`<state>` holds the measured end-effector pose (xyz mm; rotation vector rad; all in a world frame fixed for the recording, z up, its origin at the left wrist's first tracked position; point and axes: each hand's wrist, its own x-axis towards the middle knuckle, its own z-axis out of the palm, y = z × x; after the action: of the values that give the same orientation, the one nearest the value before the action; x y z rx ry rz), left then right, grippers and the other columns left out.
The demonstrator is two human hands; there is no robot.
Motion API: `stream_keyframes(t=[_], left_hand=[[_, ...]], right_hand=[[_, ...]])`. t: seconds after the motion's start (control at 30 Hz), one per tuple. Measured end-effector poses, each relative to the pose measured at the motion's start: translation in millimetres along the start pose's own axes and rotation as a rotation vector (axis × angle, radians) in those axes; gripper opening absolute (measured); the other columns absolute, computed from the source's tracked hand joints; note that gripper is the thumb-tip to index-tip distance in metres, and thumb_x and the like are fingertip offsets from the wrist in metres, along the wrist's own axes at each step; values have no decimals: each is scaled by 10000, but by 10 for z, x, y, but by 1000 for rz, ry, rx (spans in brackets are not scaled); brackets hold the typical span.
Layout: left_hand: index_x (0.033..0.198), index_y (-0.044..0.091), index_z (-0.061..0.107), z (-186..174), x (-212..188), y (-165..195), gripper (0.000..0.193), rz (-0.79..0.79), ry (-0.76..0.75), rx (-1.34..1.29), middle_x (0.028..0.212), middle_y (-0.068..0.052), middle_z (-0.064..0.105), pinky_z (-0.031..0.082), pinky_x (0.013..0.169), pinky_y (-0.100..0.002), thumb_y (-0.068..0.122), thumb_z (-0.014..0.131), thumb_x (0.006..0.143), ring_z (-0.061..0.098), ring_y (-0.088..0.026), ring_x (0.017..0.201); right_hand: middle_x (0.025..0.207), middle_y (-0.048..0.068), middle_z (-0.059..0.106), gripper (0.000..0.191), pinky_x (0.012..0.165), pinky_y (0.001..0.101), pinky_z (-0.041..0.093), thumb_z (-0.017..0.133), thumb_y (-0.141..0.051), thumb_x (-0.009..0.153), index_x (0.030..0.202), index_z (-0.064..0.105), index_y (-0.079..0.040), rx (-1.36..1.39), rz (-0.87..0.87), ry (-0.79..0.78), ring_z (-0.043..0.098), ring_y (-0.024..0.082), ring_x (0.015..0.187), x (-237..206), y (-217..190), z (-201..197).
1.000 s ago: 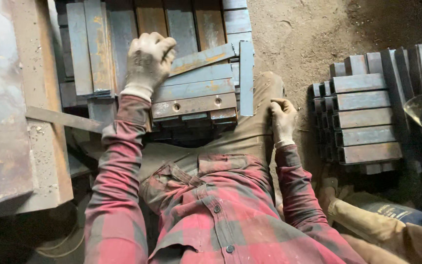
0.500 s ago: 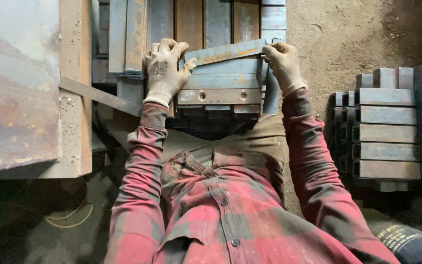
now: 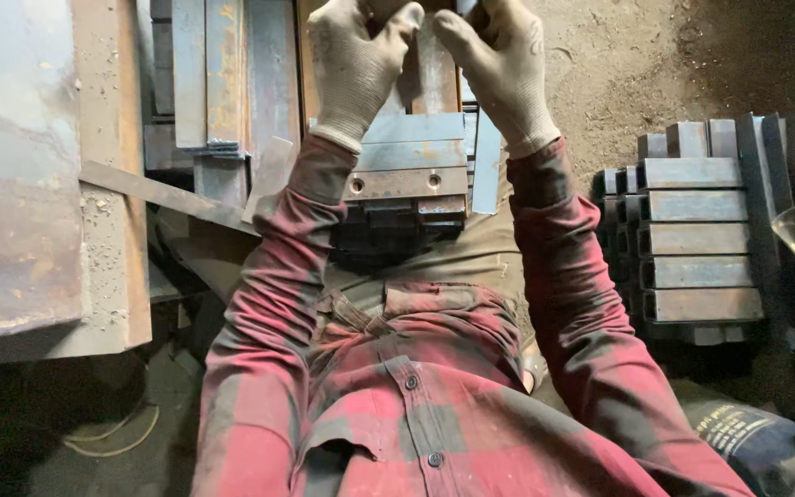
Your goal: The person sits on the ground and stacks flat metal bars and plates onto a slotted pallet frame, picking up bars one at a time and aligning them side by side to build up layers of the stack.
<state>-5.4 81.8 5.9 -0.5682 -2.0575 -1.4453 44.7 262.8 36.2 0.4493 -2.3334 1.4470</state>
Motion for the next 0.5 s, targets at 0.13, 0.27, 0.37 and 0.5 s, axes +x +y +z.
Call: stream_keyframes(t=[0.13,0.27,0.37,0.5], left_hand=[[964,57,734,-75,-9,-1,35,-496,63,-387,813,-30,772,572,492,-281,66,742,932,723,-93,620],[1085,136,709,-306,-99,-215,264,-770,111,-598,871,-13,777,574,468,-319,16,631,863,728,-139,626],[1091,148,761,-520,-200,-362,222,-483,-74,3,934,-60,788,602,646,-379,66,679,902,774,-225,781],[1149,177,749,-694,-361,-423,184,-428,-301,456,1062,-115,704,569,838,-485,200,703,973,705,-387,988]], right_hand=[[892,-5,733,194,599,213,484,682,-178,1037,1174,740,-53,-268,183,-98,608,37,688,-121,132,20],[929,33,770,238,706,240,539,682,-163,976,1148,750,-13,-240,322,13,667,46,775,-355,287,-66],[963,35,781,244,742,222,546,662,-160,963,1138,762,-22,-189,453,-58,680,30,808,-415,353,-72],[910,27,758,247,674,226,514,659,-134,924,1105,779,-17,5,621,1,630,51,743,-410,373,-24]])
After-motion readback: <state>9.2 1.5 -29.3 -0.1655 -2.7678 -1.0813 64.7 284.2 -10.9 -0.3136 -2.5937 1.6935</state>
